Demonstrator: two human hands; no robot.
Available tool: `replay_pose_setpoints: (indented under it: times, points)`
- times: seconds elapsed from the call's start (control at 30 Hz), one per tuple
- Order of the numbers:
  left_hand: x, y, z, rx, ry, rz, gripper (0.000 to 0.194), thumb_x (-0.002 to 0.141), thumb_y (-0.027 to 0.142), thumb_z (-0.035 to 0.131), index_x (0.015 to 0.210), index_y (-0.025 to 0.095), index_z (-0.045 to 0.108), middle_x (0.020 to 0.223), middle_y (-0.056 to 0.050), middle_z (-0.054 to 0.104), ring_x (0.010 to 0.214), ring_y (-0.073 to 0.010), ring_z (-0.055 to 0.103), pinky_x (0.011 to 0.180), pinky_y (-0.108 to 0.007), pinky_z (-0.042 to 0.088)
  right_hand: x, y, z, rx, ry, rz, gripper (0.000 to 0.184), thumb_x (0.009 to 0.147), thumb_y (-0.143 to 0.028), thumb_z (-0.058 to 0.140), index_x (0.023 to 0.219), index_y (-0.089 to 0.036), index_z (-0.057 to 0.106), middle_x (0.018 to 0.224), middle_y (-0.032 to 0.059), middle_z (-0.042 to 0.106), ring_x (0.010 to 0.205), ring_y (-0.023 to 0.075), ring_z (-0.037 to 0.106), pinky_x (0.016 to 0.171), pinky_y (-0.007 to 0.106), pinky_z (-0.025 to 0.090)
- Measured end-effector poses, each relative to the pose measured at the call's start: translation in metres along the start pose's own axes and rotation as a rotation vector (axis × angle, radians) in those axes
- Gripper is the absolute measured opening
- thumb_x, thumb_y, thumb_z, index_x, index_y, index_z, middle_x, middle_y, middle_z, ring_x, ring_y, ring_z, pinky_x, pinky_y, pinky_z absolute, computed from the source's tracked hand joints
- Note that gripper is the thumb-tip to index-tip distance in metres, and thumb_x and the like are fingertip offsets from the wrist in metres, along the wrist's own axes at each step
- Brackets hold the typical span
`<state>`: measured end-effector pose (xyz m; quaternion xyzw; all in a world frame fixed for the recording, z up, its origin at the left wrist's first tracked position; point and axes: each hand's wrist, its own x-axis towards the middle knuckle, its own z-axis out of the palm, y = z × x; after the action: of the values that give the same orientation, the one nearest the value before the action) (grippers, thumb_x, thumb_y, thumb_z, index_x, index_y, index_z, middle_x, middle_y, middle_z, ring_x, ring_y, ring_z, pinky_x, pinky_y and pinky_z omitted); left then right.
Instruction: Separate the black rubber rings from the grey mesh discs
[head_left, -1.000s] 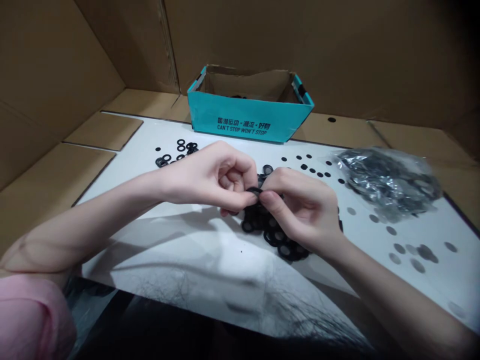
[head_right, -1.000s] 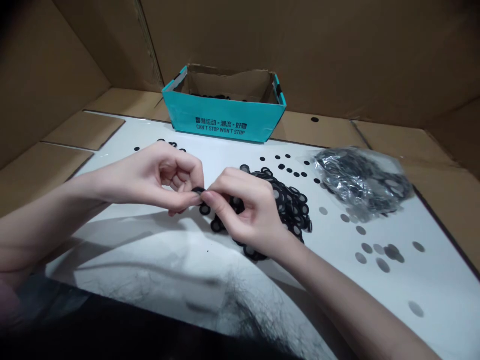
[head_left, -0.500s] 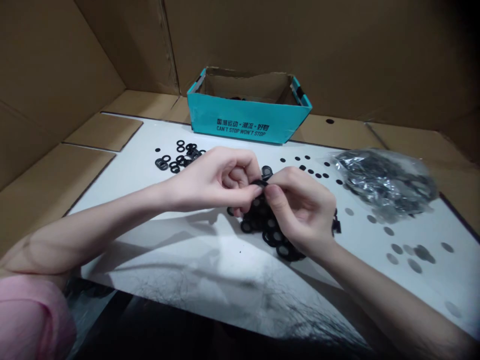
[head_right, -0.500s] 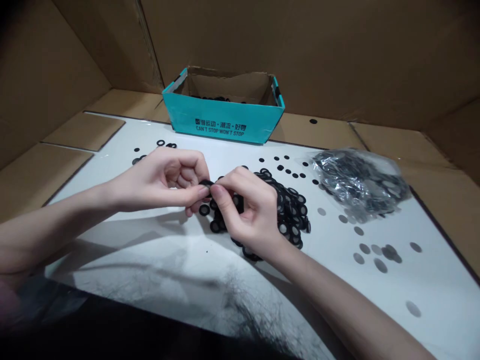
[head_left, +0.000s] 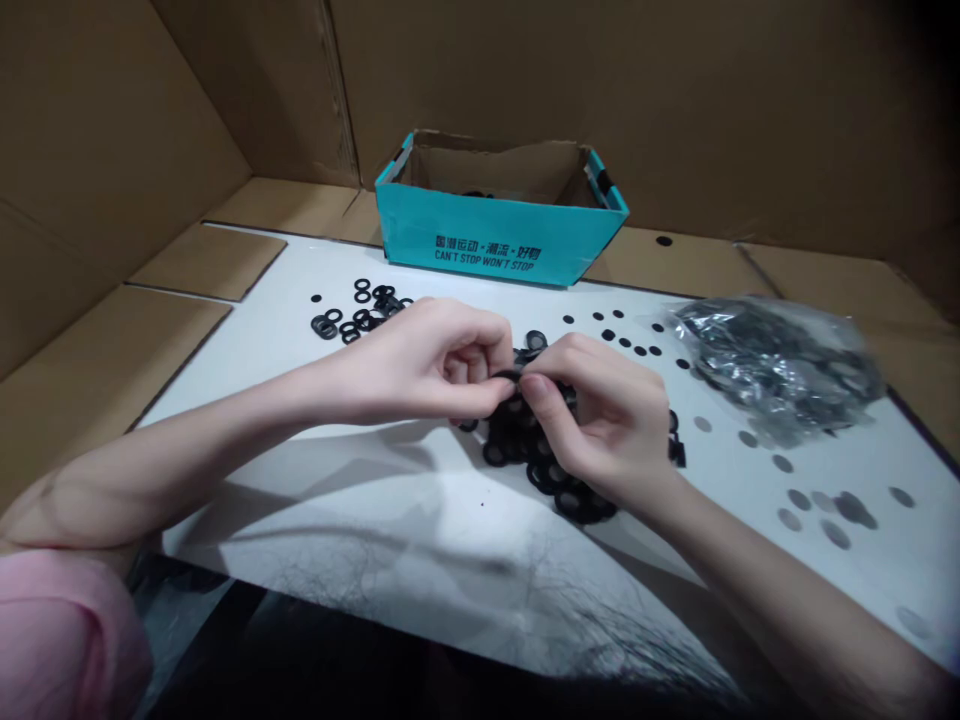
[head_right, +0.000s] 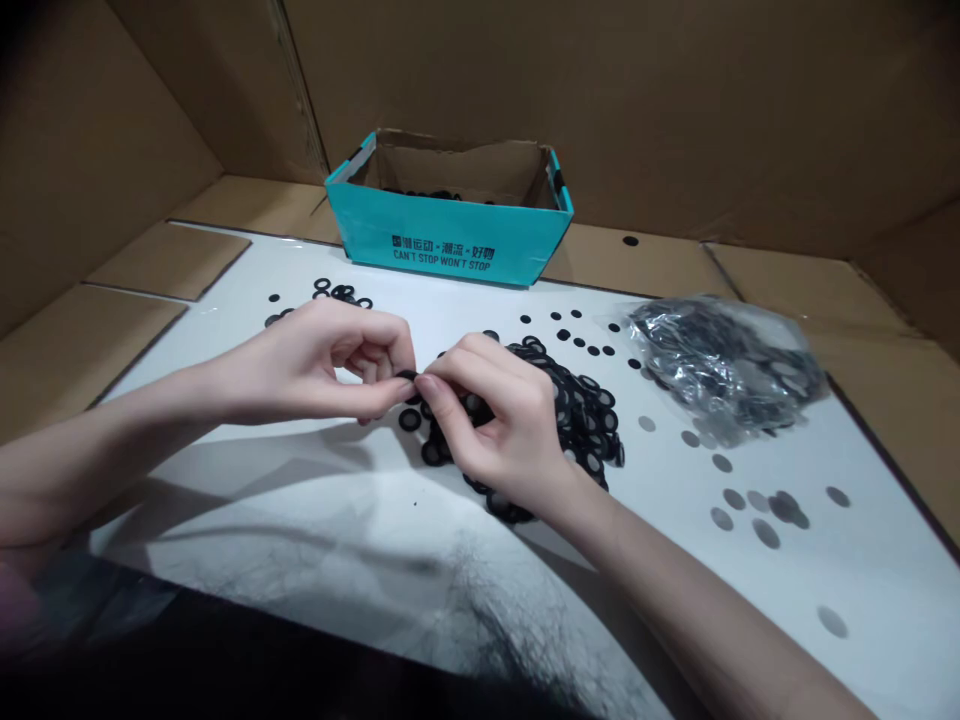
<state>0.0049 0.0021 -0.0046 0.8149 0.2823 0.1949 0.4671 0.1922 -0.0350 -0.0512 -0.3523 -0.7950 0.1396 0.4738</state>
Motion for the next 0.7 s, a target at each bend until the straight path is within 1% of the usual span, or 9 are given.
replay_pose_setpoints:
  times: [0.1,0.17,0.27,0.33,0.43,0.5,0.6,0.7]
  points:
    - [0.0,-0.002,-0.001,0.01,0.011,0.023,0.008,0.079,0.01,0.061,0.073,0.013,0.057,0.059,0.003,0.059,0.053,-0.0061,0.055,0.046,-0.014,0.042,-0.001,-0.002,0.001,0.022,0.017,0.034,0.018,0.089,-0.017,0.054,0.071,-0.021,0.055,0.062,0.0009,0.053,0.058,0.0122,0.048,0.054,0.029,0.037]
    - [0.001,-0.003,-0.002,0.019,0.038,0.071,0.007,0.08,0.016,0.065,0.079,0.012,0.06,0.064,0.002,0.062,0.057,-0.0074,0.059,0.051,-0.016,0.047,-0.001,0.0,0.001,0.101,0.002,0.131,0.021,0.091,-0.021,0.053,0.07,-0.021,0.054,0.062,-0.0003,0.052,0.057,0.0113,0.047,0.053,0.028,0.036]
    - [0.001,-0.005,-0.004,0.066,0.099,0.178,0.025,0.076,0.025,0.075,0.093,0.012,0.061,0.071,0.0,0.065,0.064,-0.0096,0.064,0.061,-0.019,0.053,-0.004,0.007,0.001,0.333,-0.022,0.314,0.026,0.093,-0.032,0.052,0.07,-0.02,0.054,0.062,-0.0018,0.049,0.058,0.0103,0.044,0.052,0.025,0.035]
    - [0.0,-0.005,-0.003,0.151,0.144,0.257,0.028,0.076,0.026,0.077,0.096,0.013,0.063,0.072,0.0,0.067,0.066,-0.0095,0.065,0.064,-0.019,0.053,-0.007,0.01,0.003,0.496,-0.045,0.398,0.03,0.093,-0.038,0.054,0.069,-0.02,0.054,0.063,-0.0023,0.049,0.059,0.0101,0.044,0.053,0.025,0.035]
    - [-0.001,-0.005,0.0,0.283,0.187,0.339,0.017,0.079,0.025,0.074,0.089,0.014,0.065,0.073,0.0,0.071,0.066,-0.0086,0.066,0.064,-0.017,0.05,-0.008,0.008,0.007,0.674,-0.068,0.502,0.035,0.089,-0.045,0.058,0.066,-0.02,0.053,0.061,-0.0027,0.047,0.058,0.01,0.043,0.053,0.024,0.034]
    - [-0.002,-0.005,0.002,0.321,0.198,0.363,0.012,0.081,0.023,0.073,0.085,0.014,0.065,0.073,0.0,0.072,0.065,-0.0081,0.066,0.062,-0.016,0.049,-0.006,0.003,0.009,0.763,-0.066,0.553,0.038,0.086,-0.048,0.061,0.064,-0.019,0.051,0.058,-0.0032,0.045,0.056,0.0095,0.041,0.053,0.024,0.034]
    - [-0.003,-0.004,0.003,0.331,0.203,0.368,0.011,0.081,0.022,0.072,0.082,0.014,0.064,0.071,0.001,0.071,0.063,-0.0076,0.066,0.059,-0.015,0.047,-0.004,-0.001,0.012,0.848,-0.062,0.602,0.041,0.083,-0.05,0.064,0.062,-0.019,0.049,0.056,-0.004,0.043,0.053,0.0088,0.039,0.051,0.024,0.034]
    - [-0.004,-0.003,0.002,0.328,0.214,0.388,0.014,0.08,0.024,0.073,0.081,0.014,0.064,0.069,0.002,0.071,0.061,-0.0071,0.065,0.059,-0.015,0.046,-0.005,0.0,0.012,0.883,-0.068,0.625,0.038,0.082,-0.052,0.063,0.065,-0.019,0.053,0.057,-0.0035,0.044,0.053,0.009,0.04,0.051,0.023,0.036]
